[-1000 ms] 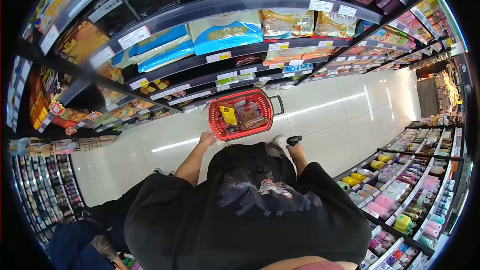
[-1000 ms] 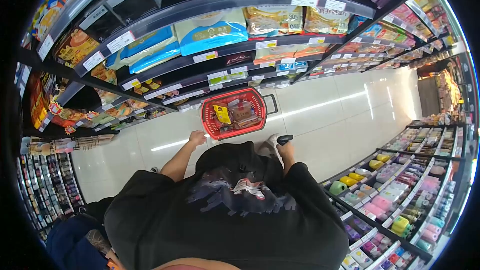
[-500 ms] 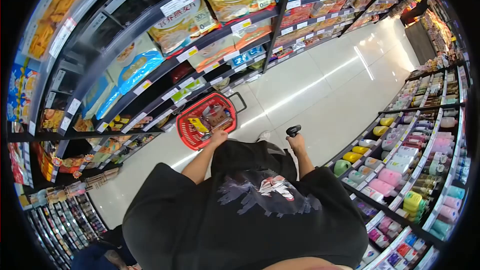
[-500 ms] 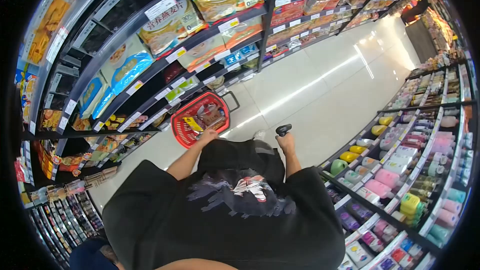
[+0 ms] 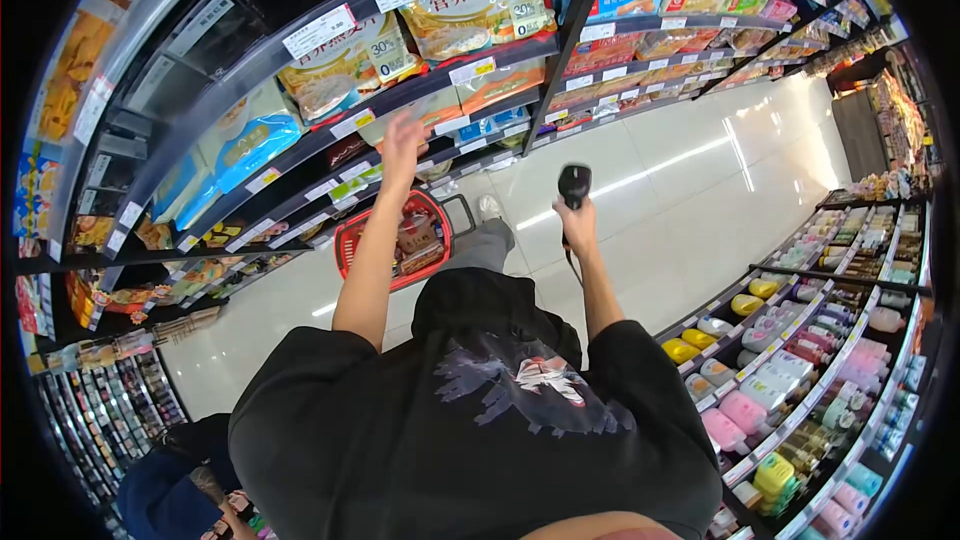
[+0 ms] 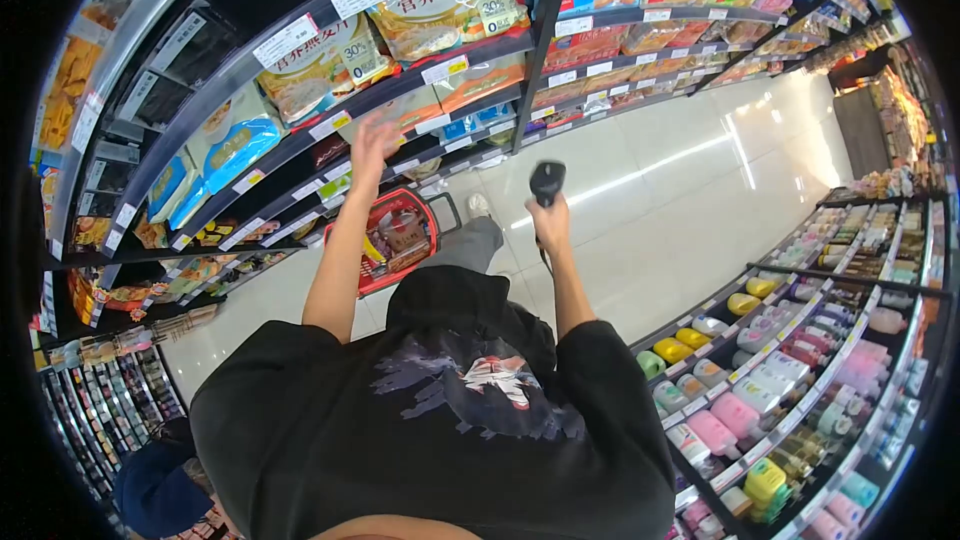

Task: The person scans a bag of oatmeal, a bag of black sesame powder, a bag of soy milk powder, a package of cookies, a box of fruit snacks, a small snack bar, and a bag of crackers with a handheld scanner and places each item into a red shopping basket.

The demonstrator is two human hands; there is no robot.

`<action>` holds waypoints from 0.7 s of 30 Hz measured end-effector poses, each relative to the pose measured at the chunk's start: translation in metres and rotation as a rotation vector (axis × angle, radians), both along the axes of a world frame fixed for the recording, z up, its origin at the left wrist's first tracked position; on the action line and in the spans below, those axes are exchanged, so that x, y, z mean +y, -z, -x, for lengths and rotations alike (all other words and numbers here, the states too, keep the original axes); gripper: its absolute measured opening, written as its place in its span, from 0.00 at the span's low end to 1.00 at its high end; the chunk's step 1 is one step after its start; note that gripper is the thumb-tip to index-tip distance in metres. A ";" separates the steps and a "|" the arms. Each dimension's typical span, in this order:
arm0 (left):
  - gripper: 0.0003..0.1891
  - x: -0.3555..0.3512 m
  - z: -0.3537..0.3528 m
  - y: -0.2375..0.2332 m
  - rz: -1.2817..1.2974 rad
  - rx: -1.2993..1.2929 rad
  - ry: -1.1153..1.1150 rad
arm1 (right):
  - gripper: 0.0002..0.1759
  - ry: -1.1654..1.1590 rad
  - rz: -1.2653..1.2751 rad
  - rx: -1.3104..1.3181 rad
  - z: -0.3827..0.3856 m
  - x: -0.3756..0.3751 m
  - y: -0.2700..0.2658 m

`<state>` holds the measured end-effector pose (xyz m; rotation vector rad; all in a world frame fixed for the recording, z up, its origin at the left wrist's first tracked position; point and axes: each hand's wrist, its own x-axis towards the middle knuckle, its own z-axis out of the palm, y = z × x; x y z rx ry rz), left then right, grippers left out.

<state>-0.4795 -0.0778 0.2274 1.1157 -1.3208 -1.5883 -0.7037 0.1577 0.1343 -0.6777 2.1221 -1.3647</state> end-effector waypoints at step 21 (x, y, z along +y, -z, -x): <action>0.36 -0.106 0.108 -0.055 0.415 -0.424 -0.212 | 0.22 -0.096 0.403 0.397 0.093 -0.281 -0.122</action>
